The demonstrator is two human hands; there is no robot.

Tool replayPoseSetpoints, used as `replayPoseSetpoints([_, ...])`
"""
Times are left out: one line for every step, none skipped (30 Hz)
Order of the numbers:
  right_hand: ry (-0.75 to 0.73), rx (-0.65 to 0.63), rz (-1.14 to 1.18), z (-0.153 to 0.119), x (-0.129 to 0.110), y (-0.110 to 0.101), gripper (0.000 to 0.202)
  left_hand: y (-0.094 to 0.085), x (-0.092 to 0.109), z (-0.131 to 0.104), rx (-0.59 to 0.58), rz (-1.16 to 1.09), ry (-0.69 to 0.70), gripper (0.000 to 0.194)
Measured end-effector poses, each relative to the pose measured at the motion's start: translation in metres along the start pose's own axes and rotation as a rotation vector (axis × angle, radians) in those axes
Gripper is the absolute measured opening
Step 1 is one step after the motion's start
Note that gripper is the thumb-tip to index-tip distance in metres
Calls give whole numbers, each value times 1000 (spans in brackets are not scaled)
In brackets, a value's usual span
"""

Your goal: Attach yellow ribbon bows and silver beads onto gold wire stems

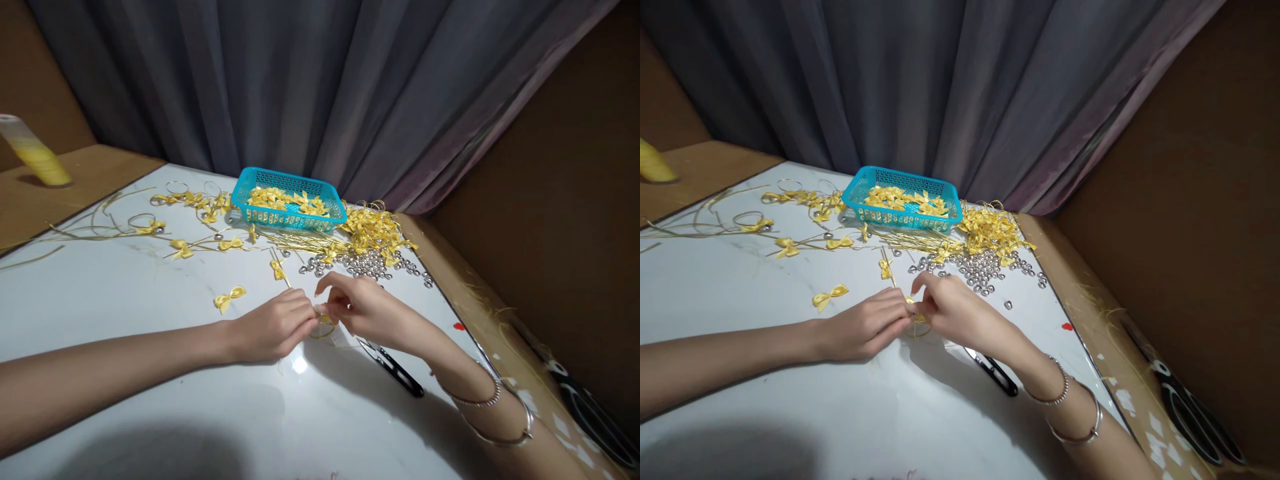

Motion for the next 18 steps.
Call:
replayPoseSetpoints([14,17,102,-2,2,-2,12,-1,-1,0,13,-7,-10,29])
replayPoseSetpoints([28,43,201,-5,4,-5,15,-3,-2,0,23,-16,-22,28])
replayPoseSetpoints([43,82,288,-8,6,-9,15,-4,-4,-1,37,-28,-36,27])
replayPoseSetpoints([59,130,360,-11,9,-13,15,-5,-5,-1,51,-38,-49,26])
replayPoseSetpoints([77,179,420,-15,13,-17,14,-6,-6,-1,68,-48,-59,26])
replayPoseSetpoints([100,220,469,-19,18,-20,13,-8,-7,-1,85,-57,-67,25])
replayPoseSetpoints([130,248,508,-23,23,-20,13,-9,-8,-1,102,-64,-73,24])
replayPoseSetpoints([162,261,534,-26,27,-18,13,-10,-9,-1,117,-71,-80,24])
replayPoseSetpoints([191,263,547,-29,31,-15,15,-11,-10,-1,130,-77,-86,23])
replayPoseSetpoints([219,259,549,-31,34,-11,17,-12,-11,-2,140,-83,-92,23])
replayPoseSetpoints([247,252,542,-33,37,-6,20,-13,-11,-2,152,-88,-96,23])
replayPoseSetpoints([268,247,532,-35,38,-2,22,-14,-11,-2,162,-91,-98,22])
replayPoseSetpoints([280,245,523,-36,39,2,24,-15,-11,-2,173,-93,-98,22])
replayPoseSetpoints([284,247,517,-36,39,6,25,-16,-11,-3,183,-92,-96,21])
replayPoseSetpoints([280,255,512,-36,39,9,25,-17,-11,-3,191,-89,-94,21])
replayPoseSetpoints([269,264,502,-35,39,11,25,-18,-10,-3,197,-86,-93,21])
replayPoseSetpoints([254,272,491,-34,38,13,26,-18,-10,-4,202,-83,-92,21])
replayPoseSetpoints([241,281,480,-33,38,15,27,-19,-10,-4,206,-79,-93,21])
Point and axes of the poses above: each hand's wrist, its own z-axis towards the middle knuckle, its own y-axis out of the palm, x = y × z, the point moved 10 cm from there along z, towards the middle knuckle, and after that the axes turned 15 degrees about z, right-handed, at the moved point
